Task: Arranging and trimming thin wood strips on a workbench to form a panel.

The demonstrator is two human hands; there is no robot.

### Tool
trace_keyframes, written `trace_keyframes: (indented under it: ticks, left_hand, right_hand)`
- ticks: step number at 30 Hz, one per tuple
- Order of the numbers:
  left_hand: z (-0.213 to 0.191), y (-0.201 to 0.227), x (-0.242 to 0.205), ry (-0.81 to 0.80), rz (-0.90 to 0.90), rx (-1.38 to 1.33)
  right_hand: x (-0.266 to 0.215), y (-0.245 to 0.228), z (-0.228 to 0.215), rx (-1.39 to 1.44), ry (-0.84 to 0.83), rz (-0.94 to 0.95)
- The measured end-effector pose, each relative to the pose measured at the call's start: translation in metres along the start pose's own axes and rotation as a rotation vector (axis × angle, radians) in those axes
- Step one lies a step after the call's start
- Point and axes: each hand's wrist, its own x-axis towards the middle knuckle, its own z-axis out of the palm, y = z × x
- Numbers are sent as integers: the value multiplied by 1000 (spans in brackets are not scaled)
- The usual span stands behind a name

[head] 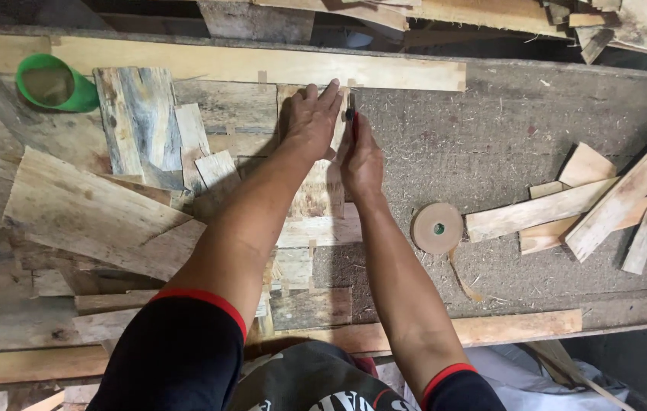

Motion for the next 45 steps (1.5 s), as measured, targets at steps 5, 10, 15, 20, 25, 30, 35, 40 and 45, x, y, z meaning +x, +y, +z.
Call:
trace_keyframes:
  ticks: [5,10,15,20,25,30,35,40,45]
  left_hand:
    - [5,-2,2,13,5,18]
    - [9,-3,5,35,-1,27]
    - [14,-3,10,27,6,48]
    - [6,-2,10,-68,7,140]
    - [22,-1,19,-59,11,193]
    - [49,-2,36,37,15,233]
    - [10,-2,12,-33,15,166]
    - [11,3,16,-52,-21,135]
    - [3,7,10,-67,-46,71]
  right_hand:
    - [14,-13,-1,-44,-74,152]
    - [11,4,12,-100,-94,175]
    - [10,13,21,-122,-27,81]
    - [13,6,20,-122,-100,196]
    - [15,-7,13,-105,-99,169]
    - [10,3,18,-113,-70,160]
    - [17,-5,15,-86,-58,129]
    - [26,-3,14,-129,-121,199]
    - [27,16,11,-222,-114,21]
